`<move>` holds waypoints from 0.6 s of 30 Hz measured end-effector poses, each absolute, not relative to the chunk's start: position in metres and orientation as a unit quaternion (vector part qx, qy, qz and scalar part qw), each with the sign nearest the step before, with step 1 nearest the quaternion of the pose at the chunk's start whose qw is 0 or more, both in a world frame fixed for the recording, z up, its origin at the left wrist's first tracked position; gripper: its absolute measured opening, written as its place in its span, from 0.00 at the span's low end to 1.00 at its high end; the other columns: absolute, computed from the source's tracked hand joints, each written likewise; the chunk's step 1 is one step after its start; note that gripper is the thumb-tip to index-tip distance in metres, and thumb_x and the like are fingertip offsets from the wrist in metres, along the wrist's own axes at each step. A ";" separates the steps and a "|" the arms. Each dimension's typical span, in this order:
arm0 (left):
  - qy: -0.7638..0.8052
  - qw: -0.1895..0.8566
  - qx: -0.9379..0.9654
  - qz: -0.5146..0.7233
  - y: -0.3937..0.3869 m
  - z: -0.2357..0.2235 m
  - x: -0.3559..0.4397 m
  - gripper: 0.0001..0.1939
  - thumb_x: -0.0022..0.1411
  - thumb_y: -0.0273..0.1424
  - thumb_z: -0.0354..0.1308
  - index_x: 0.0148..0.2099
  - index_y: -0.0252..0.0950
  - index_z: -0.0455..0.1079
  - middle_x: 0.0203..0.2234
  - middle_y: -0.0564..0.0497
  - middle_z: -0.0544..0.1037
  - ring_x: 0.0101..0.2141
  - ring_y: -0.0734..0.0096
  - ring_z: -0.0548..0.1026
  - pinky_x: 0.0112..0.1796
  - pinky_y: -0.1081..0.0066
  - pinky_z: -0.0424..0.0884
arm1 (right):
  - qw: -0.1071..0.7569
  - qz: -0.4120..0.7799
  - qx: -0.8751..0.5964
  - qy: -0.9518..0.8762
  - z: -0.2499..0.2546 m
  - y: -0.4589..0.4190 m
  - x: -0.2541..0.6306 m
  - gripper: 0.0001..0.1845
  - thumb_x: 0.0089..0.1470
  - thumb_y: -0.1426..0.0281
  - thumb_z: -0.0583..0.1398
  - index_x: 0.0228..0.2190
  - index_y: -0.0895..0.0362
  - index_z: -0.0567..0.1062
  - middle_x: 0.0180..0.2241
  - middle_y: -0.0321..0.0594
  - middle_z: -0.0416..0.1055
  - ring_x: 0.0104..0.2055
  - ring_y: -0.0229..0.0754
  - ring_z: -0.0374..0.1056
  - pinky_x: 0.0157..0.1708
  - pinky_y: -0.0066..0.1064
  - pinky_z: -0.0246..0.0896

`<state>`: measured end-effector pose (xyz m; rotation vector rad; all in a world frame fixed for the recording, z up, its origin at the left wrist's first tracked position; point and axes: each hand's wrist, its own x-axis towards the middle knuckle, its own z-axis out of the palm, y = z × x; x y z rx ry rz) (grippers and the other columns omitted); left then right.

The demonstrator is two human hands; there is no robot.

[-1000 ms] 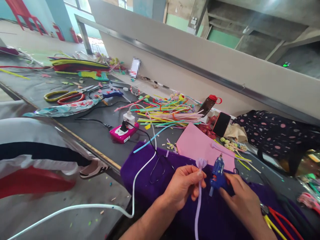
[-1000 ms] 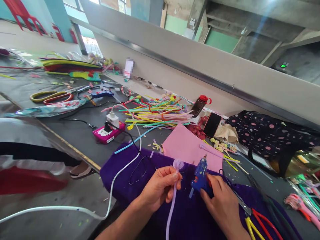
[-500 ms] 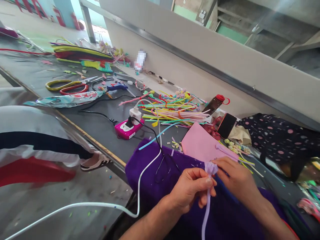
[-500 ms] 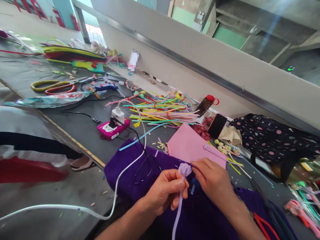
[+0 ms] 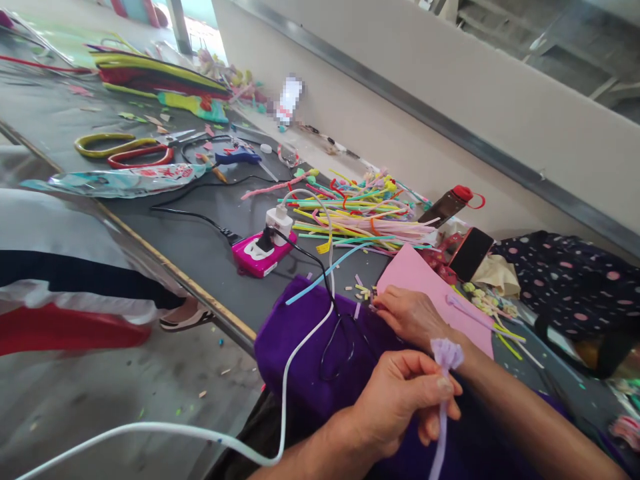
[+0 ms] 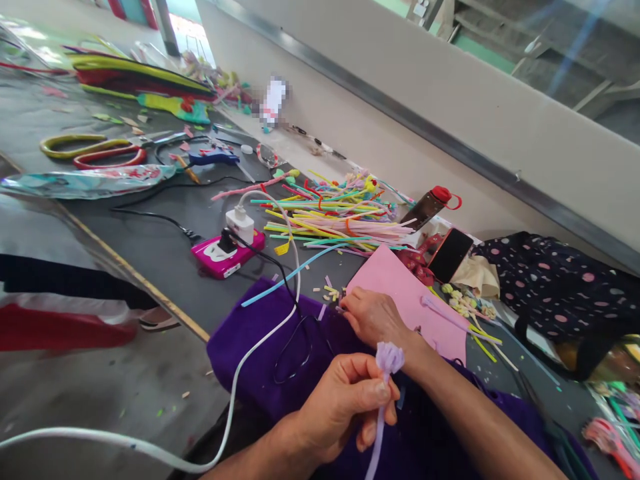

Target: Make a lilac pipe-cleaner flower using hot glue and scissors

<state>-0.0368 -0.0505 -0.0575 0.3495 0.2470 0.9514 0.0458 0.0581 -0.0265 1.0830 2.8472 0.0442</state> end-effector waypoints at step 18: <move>0.118 0.872 0.167 0.444 -0.051 -0.058 -0.037 0.11 0.47 0.32 0.63 0.29 0.27 0.72 0.17 0.50 0.74 0.09 0.83 0.64 0.08 0.83 0.57 | -0.160 -0.327 0.451 0.815 -0.018 0.066 0.040 0.04 0.52 0.69 0.55 0.29 0.57 0.69 0.24 0.33 0.67 0.25 0.35 0.64 0.25 0.26 0.58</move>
